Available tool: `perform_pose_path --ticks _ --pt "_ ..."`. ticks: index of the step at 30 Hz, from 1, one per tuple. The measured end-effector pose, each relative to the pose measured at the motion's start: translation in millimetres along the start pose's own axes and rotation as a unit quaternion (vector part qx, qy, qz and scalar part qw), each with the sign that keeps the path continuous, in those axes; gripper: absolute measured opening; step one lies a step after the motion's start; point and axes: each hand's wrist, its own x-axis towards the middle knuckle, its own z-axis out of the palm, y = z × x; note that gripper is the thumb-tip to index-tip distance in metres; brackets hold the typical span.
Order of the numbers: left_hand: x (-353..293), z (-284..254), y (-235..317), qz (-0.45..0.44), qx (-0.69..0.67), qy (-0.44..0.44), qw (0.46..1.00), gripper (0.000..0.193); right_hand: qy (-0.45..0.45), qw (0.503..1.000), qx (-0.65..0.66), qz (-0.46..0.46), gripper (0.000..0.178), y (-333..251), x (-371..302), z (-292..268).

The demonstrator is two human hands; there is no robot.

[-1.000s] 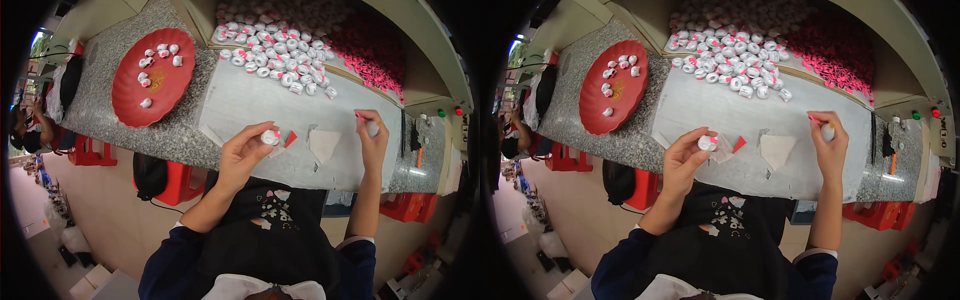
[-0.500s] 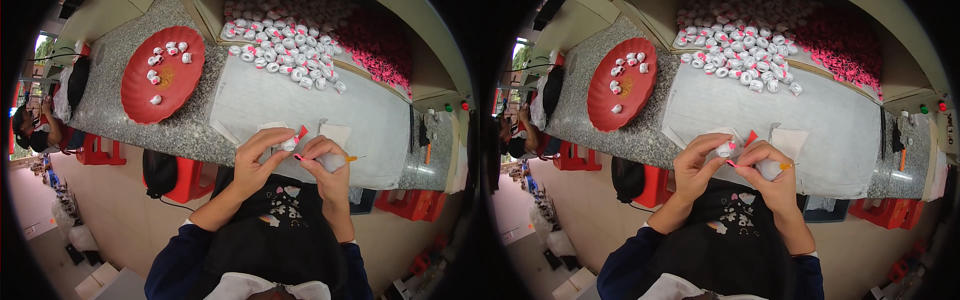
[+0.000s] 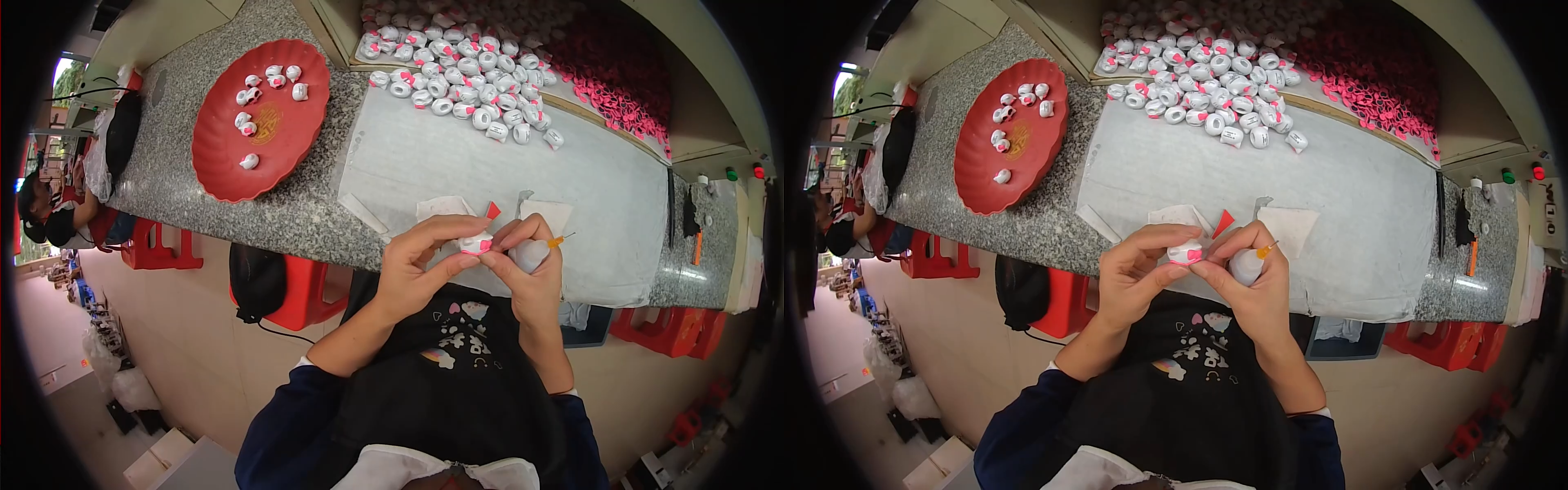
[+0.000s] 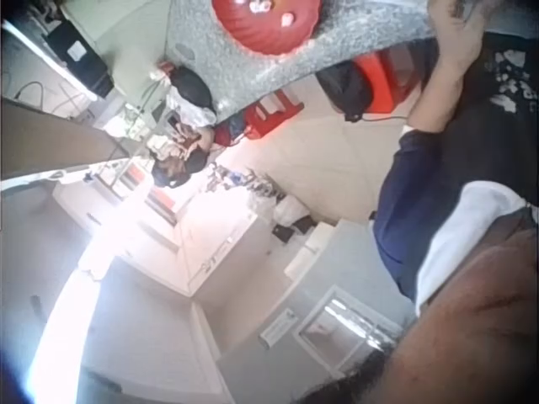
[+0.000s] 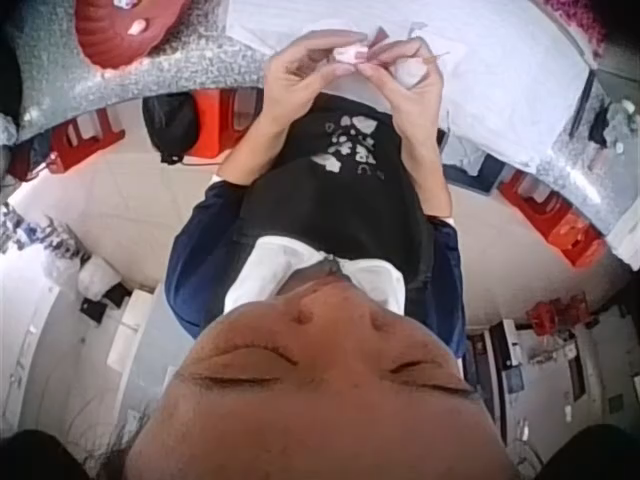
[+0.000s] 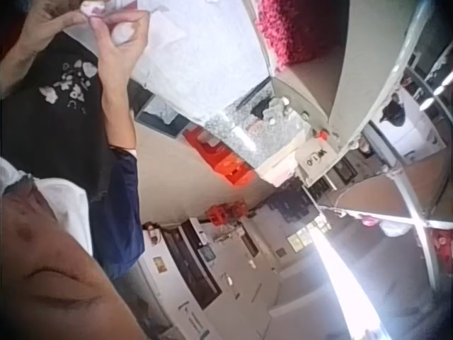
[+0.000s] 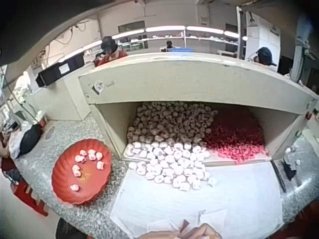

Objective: Assembling small toy components by applying glue to plastic heads and attaching red bows.

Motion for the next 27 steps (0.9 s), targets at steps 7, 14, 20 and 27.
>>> perform_pose_path --ticks 7,14,20,27 --pt "-6 -3 0 -0.119 -0.23 -0.005 0.966 0.028 -0.086 0.995 -0.041 -0.01 0.033 -9 -1 -1" --pt "-5 0 2 -0.093 -0.217 -0.039 0.971 0.027 -0.053 0.997 0.017 -0.047 0.025 0 -5 -1" --pt "-5 -3 2 -0.172 -0.238 -0.04 0.955 0.028 -0.047 0.998 0.029 0.017 0.023 -4 -6 -3" --pt "-1 3 7 -0.11 -0.138 -0.02 0.984 0.027 -0.039 0.998 0.043 0.031 0.024 -1 -6 -7"
